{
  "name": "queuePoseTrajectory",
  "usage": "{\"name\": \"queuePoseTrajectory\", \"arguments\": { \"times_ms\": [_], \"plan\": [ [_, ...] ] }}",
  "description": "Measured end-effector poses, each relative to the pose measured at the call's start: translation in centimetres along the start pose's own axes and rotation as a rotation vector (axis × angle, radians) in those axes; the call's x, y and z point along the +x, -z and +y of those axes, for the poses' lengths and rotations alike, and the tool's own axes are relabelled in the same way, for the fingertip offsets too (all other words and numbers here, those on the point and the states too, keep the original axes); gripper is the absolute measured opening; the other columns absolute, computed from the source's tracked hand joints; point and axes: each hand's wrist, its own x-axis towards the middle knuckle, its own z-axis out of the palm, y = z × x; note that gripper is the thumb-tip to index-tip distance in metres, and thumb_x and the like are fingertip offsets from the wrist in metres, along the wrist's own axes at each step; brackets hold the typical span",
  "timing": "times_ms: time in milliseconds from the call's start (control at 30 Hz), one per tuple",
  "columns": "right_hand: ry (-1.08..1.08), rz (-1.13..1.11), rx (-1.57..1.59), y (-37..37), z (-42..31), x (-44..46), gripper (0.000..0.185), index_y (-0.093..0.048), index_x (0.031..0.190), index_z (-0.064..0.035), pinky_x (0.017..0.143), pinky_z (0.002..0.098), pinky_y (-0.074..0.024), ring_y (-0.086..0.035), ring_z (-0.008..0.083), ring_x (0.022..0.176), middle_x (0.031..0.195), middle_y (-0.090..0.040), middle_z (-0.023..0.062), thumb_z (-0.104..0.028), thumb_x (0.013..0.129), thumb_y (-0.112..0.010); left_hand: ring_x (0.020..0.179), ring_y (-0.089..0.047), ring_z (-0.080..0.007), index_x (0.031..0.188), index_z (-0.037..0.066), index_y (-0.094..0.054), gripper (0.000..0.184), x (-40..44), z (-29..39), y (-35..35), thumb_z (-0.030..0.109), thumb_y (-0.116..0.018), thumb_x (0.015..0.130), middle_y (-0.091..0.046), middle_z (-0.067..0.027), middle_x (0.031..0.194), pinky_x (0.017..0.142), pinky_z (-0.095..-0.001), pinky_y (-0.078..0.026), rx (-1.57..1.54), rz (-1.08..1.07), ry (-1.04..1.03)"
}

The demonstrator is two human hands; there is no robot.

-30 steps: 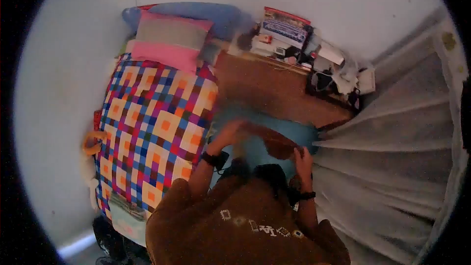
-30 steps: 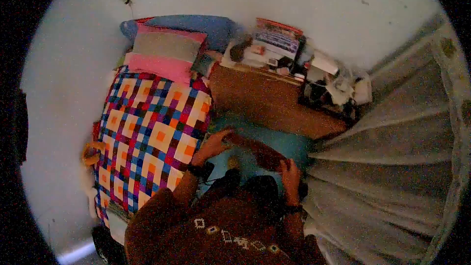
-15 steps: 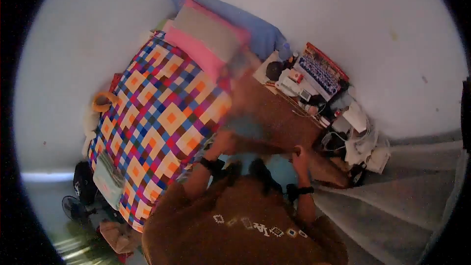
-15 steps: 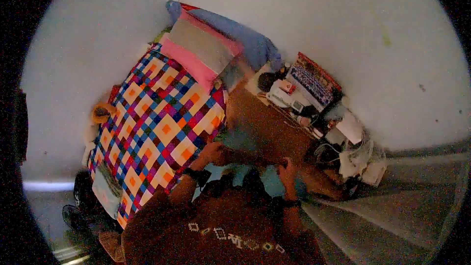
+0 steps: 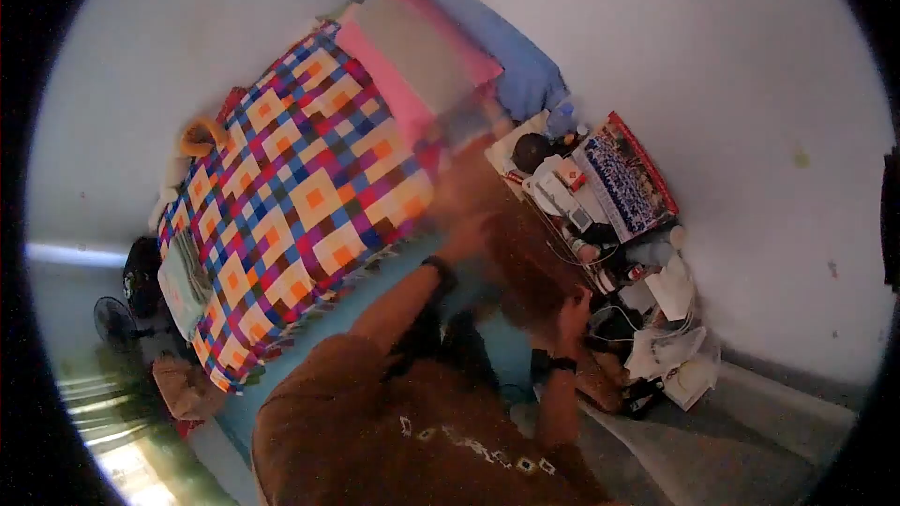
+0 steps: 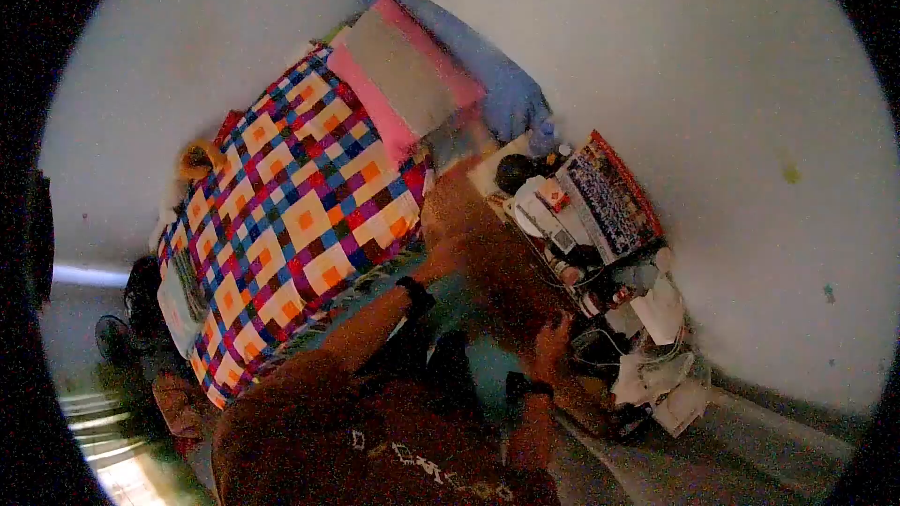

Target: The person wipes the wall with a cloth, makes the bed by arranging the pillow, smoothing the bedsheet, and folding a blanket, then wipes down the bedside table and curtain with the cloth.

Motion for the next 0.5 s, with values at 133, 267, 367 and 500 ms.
{"name": "queuePoseTrajectory", "arguments": {
  "times_ms": [133,267,367,500],
  "plan": [
    [0.191,-0.014,-0.222,-4.1,10.3,1.0,0.047,-0.045,0.129,-0.0018,0.096,0.0419,-0.0390,-0.049,0.0343,0.115,0.126,-0.051,0.0196,-0.013,0.085,-0.057,0.130,-0.036,-0.0340,0.138,0.009,-0.038,0.050,-0.4,-4.4,-5.5,0.015,-0.048,0.090,-0.036,-0.0195,0.141,0.108,-0.0437,-0.030,-0.031,0.095,-0.031],
    [0.131,-0.262,-0.284,-5.4,12.7,0.7,0.059,-0.039,0.135,-0.0017,0.100,0.0447,-0.0360,-0.044,0.0375,0.121,0.132,-0.046,0.0209,-0.010,0.081,-0.060,0.134,-0.029,-0.0315,0.139,0.004,-0.034,0.052,-1.7,-7.7,-8.2,0.018,-0.049,0.091,-0.030,-0.0198,0.145,0.111,-0.0403,-0.025,-0.091,-0.141,0.037],
    [-0.023,-0.399,-0.432,-4.6,7.8,-1.5,0.058,-0.038,0.137,-0.0048,0.098,0.0448,-0.0386,-0.046,0.0382,0.119,0.131,-0.047,0.0222,-0.010,0.083,-0.058,0.135,-0.027,-0.0303,0.138,0.000,-0.033,0.053,-2.3,-8.0,-8.9,0.019,-0.050,0.092,-0.029,-0.0203,0.145,0.112,-0.0382,-0.023,-0.171,-0.223,0.068],
    [-0.133,-0.409,-0.464,-3.6,2.3,-2.9,0.056,-0.038,0.139,-0.0087,0.094,0.0451,-0.0423,-0.049,0.0390,0.116,0.129,-0.049,0.0239,-0.011,0.085,-0.055,0.129,-0.033,-0.0305,0.136,0.001,-0.037,0.051,-1.9,-7.8,-8.9,0.019,-0.051,0.090,-0.035,-0.0194,0.139,0.108,-0.0387,-0.027,-0.168,-0.218,0.063]
  ]
}}
